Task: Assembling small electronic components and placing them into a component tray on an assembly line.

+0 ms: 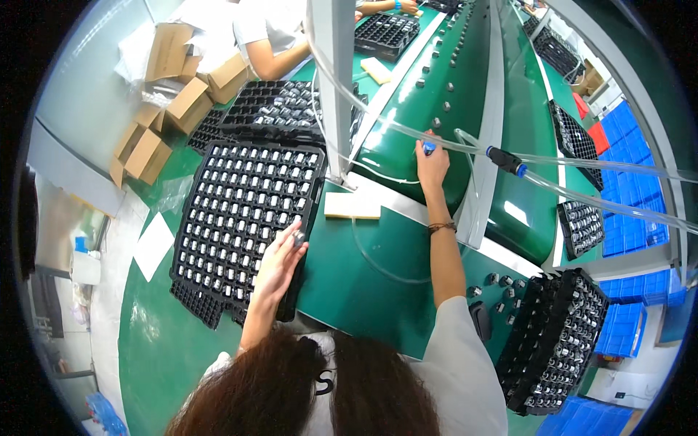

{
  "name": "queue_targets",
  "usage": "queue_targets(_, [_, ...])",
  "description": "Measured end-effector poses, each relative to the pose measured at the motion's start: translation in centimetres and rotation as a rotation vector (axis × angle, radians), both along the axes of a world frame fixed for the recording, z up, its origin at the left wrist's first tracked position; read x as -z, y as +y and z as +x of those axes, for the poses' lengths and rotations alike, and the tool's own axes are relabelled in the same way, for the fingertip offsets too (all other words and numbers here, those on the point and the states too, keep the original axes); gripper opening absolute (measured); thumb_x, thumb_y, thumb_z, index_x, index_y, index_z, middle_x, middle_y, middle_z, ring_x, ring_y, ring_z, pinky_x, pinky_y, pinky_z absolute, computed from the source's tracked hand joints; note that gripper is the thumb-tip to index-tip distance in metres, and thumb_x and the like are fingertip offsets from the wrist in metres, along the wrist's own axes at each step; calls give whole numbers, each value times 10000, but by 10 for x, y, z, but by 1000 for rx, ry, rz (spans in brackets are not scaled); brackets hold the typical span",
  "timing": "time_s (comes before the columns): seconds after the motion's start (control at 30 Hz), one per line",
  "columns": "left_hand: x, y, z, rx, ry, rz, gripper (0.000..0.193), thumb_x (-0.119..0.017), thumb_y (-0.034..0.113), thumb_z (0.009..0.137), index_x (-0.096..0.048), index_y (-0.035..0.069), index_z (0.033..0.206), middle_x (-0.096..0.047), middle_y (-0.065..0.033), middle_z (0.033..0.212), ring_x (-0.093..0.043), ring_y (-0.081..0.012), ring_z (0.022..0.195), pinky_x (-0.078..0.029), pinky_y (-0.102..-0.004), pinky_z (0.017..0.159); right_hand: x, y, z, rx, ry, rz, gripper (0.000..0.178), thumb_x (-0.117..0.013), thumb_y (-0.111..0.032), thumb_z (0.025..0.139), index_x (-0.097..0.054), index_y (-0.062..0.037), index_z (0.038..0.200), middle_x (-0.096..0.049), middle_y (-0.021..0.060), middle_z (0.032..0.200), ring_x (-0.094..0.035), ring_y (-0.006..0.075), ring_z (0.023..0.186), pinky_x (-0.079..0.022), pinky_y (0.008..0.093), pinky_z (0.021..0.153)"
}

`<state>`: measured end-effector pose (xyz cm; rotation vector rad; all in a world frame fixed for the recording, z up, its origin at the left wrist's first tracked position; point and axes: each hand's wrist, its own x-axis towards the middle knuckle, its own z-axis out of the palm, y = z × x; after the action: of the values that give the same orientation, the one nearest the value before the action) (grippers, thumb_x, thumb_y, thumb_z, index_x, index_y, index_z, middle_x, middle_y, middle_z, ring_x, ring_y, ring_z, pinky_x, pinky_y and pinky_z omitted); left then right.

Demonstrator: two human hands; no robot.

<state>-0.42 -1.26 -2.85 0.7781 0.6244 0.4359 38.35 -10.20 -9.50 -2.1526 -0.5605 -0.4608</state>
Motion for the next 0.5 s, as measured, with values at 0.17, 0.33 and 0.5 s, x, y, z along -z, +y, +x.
queue_targets(0.17, [0, -5, 20, 34, -12, 46, 326, -571, 129, 908, -533, 0, 1205, -611, -44, 1063, -576, -106, 955, -455, -238, 870, -22, 2, -35, -210, -2, 317, 280, -614, -253, 869, -572, -6, 994, -596, 48, 856, -558, 131, 753, -448, 248, 684])
queue_targets(0.33, [3, -9, 35, 24, -59, 131, 326, -612, 101, 875, -557, -31, 1168, -632, -62, 1046, -587, -100, 939, -451, -221, 864, -54, -6, -151, -668, 915, 700, 176, -530, -217, 916, -583, -56, 962, -555, -3, 817, -533, 58, 705, -438, 213, 611])
queue_targets(0.5, [-2, -17, 31, 24, -30, 178, 325, -633, 76, 854, -568, -34, 1153, -635, -78, 1041, -587, -102, 944, -455, -227, 864, -69, -10, -220, -811, 1001, 588, 172, -504, -207, 920, -567, -52, 960, -532, -29, 757, -472, 10, 611, -345, 154, 503])
